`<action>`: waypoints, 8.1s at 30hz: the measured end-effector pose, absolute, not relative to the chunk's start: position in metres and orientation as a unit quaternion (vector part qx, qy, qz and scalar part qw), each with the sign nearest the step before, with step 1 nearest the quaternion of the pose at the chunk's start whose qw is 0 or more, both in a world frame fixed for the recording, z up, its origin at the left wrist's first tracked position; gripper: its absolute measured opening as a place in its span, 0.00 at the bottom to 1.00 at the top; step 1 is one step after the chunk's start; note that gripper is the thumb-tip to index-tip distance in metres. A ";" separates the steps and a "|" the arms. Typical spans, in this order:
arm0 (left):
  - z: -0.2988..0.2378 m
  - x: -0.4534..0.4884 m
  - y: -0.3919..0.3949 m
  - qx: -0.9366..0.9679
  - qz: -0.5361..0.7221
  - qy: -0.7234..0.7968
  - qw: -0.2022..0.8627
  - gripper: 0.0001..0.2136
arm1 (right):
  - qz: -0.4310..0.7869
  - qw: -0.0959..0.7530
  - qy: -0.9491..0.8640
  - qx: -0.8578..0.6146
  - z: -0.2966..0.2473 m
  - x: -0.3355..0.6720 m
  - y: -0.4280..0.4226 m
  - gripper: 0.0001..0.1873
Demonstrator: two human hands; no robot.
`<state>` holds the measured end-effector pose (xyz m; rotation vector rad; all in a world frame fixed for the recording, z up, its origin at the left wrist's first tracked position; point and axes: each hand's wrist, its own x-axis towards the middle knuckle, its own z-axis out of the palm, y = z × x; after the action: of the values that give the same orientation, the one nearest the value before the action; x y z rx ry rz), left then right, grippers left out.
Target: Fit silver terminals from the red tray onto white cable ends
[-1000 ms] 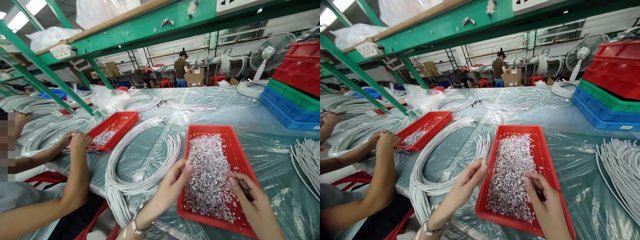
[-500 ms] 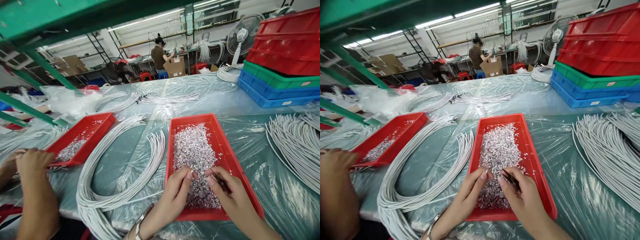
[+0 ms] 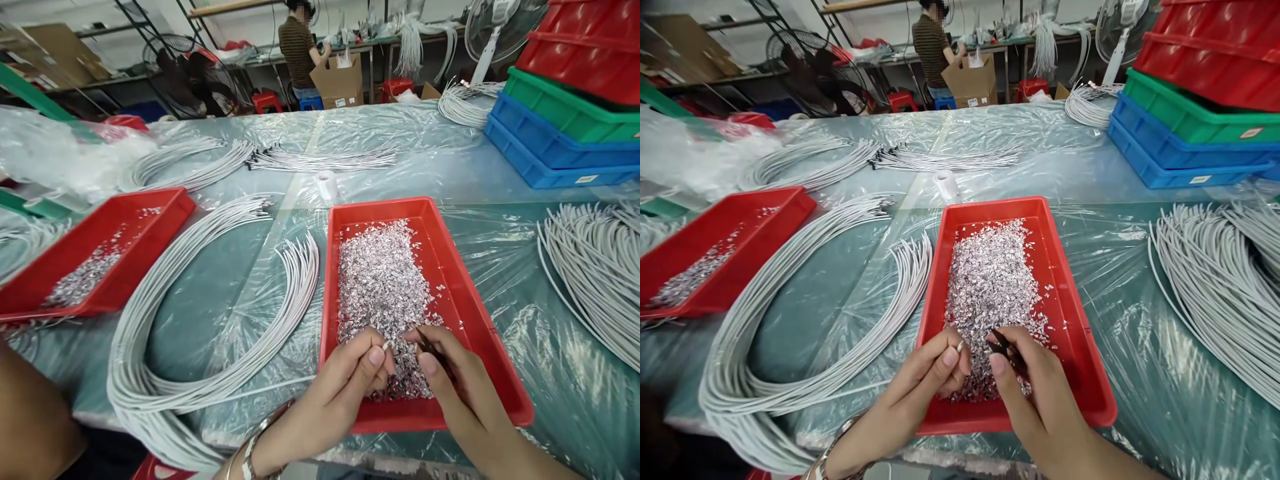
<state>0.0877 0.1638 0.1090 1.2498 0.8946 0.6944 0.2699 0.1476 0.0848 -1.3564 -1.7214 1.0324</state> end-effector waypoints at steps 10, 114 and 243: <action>0.113 0.089 0.165 0.612 0.263 0.397 0.632 0.16 | 0.376 0.355 -0.731 -0.446 0.099 0.265 0.152 0.09; 0.107 0.077 0.164 0.581 0.321 0.318 0.677 0.14 | 0.438 0.382 -0.655 -0.483 0.100 0.266 0.148 0.12; 0.102 0.087 0.162 0.528 0.255 0.385 0.713 0.14 | 0.677 0.320 -0.398 -0.529 0.118 0.255 0.159 0.06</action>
<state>0.0873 0.1615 0.1019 1.1698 0.8537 0.5650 0.2551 0.1591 0.1177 -1.3900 -1.0472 1.7804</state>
